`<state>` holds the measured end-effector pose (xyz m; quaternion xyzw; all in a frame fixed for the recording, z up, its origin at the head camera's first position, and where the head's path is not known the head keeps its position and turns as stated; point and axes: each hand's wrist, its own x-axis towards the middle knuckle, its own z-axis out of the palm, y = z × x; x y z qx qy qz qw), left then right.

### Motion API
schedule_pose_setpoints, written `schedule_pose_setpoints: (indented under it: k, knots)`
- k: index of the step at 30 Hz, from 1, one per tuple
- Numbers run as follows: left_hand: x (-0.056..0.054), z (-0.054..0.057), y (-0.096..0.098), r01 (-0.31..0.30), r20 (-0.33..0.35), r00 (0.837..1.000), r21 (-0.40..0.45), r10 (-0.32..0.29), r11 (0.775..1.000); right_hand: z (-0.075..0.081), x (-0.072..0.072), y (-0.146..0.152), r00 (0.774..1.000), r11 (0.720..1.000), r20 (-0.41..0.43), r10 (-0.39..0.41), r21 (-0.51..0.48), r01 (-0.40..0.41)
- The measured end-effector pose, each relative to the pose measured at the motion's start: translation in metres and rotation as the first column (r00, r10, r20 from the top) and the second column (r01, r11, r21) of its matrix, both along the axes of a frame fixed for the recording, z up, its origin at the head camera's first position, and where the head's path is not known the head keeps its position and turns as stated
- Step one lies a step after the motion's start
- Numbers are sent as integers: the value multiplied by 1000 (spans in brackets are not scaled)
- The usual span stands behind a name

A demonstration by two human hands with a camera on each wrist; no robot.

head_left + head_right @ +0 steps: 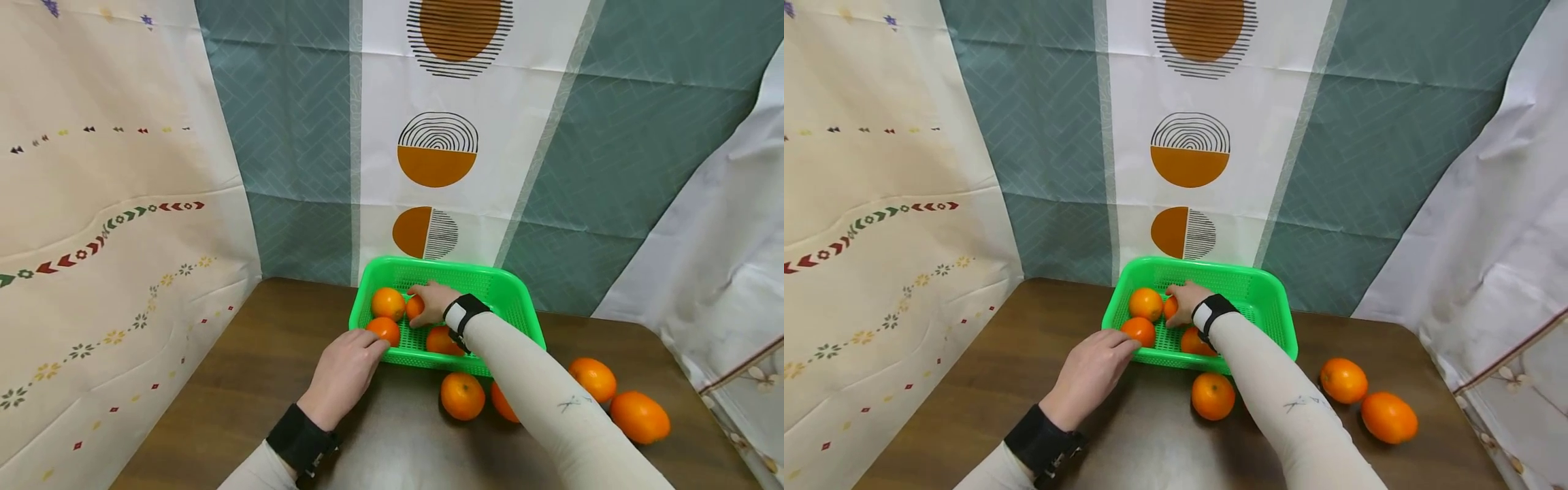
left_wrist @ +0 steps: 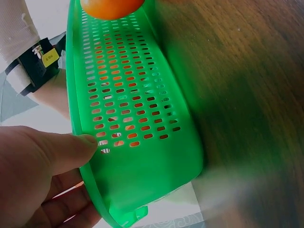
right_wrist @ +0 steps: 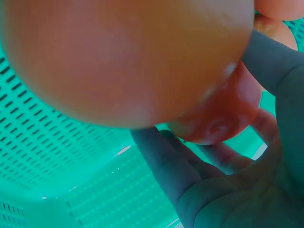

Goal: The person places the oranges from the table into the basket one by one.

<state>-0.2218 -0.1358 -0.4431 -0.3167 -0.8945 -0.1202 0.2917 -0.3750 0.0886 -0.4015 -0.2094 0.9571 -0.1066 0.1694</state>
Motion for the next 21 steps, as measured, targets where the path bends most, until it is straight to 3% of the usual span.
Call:
schedule_pose_setpoints:
  k: [6,12,21]
  knots:
    - [-2,-2,2,7,-8,1000,-11,-7,1000,3,1,3,1000,1000,3,-16,-3,16]
    - [-2,-4,-2,-2,-17,1000,-10,2,1000,10,4,3,998,999,-55,39,-4,-39]
    - [-1,-1,0,18,12,1000,1,-18,1000,38,35,13,967,990,-211,142,17,-142]
